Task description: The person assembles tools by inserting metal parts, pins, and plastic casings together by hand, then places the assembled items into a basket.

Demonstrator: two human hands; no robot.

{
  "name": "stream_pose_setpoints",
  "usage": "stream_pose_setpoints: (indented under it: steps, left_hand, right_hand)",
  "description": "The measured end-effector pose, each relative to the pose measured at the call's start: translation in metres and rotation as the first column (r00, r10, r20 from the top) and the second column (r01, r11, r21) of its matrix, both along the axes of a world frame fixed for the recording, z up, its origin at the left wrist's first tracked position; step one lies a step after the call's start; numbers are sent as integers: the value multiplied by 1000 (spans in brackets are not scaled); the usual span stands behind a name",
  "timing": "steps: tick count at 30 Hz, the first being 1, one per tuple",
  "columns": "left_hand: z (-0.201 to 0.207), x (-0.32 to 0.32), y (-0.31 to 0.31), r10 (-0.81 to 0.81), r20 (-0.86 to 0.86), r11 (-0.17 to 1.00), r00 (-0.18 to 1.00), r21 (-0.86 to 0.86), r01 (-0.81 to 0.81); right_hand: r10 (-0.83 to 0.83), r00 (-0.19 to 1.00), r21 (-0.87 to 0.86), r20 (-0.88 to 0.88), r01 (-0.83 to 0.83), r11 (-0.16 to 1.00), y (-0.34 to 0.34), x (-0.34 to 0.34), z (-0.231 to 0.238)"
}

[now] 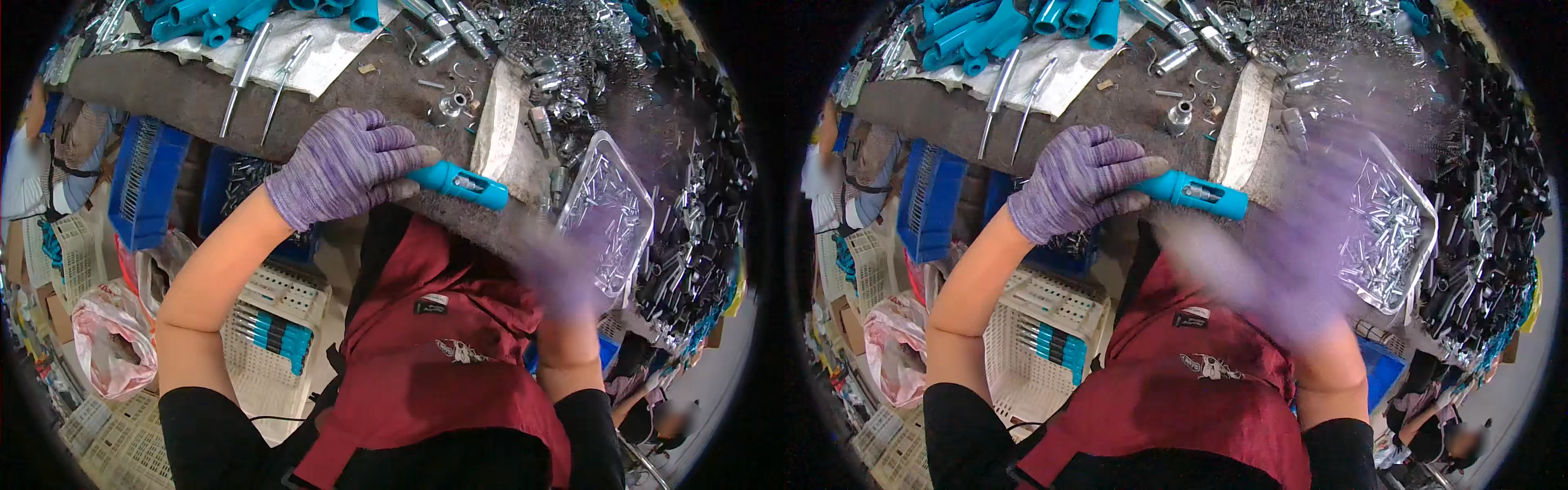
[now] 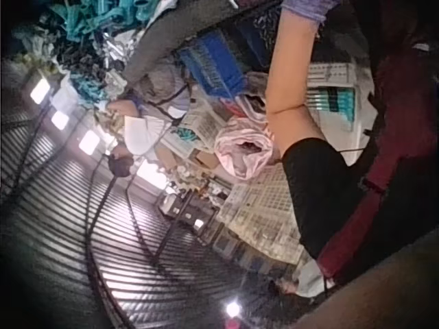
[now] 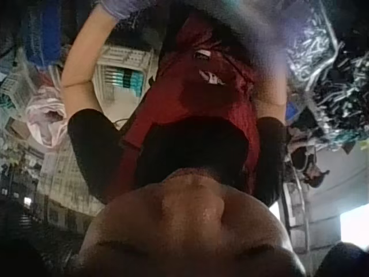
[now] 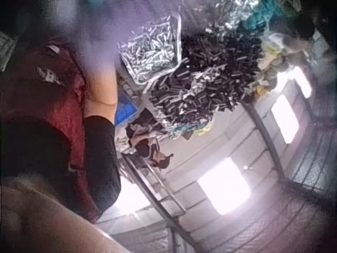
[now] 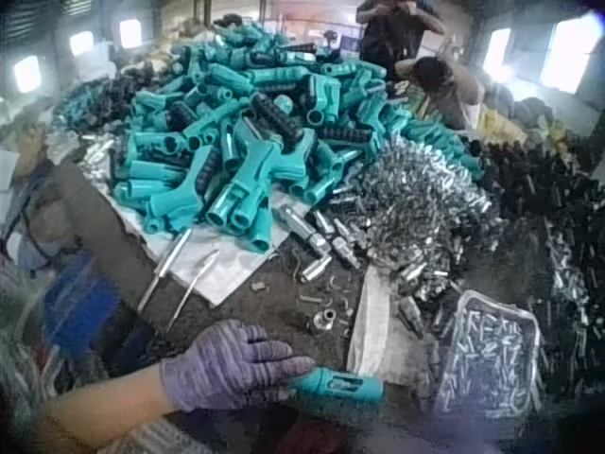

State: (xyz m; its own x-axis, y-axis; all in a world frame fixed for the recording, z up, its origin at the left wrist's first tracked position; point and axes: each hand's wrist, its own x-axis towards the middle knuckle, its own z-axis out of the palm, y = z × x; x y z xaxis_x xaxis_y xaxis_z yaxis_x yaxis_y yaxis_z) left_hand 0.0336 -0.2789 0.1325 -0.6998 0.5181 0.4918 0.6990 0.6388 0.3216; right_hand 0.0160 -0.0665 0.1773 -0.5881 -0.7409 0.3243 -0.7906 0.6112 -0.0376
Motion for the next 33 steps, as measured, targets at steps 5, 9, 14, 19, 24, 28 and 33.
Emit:
stream_pose_setpoints:
  steps: [5, 9, 14, 19, 24, 28, 33]
  left_hand:
    - [3, -6, -3, 23, -11, 987, 1000, -157, -24]
    - [4, 5, -7, 34, 15, 985, 999, -169, -31]
    - [17, 3, 0, 22, 49, 993, 999, -121, -16]
    - [50, 13, 21, 56, 519, 996, 853, 33, -86]
    - [57, 30, 36, -128, 597, 987, 792, 154, 43]
    - [58, 56, 69, -186, 874, 971, 449, 235, -55]
    - [57, 62, 119, -116, 854, 975, 508, 1, 221]
  right_hand:
    - [105, 994, -113, 16, -102, 988, -4, -16, -17]
    - [47, 999, -211, -10, -48, 976, 8, -17, 3]
    - [150, 988, 8, 30, -151, 989, 25, -8, 0]
    - [167, 983, 55, 72, -171, 984, 37, -18, 14]
    - [281, 937, 84, 206, -303, 949, 62, -3, 30]
    - [261, 839, 13, 478, -304, 953, 88, 25, 30]
    - [153, 846, 15, 511, -187, 982, 134, 61, 8]
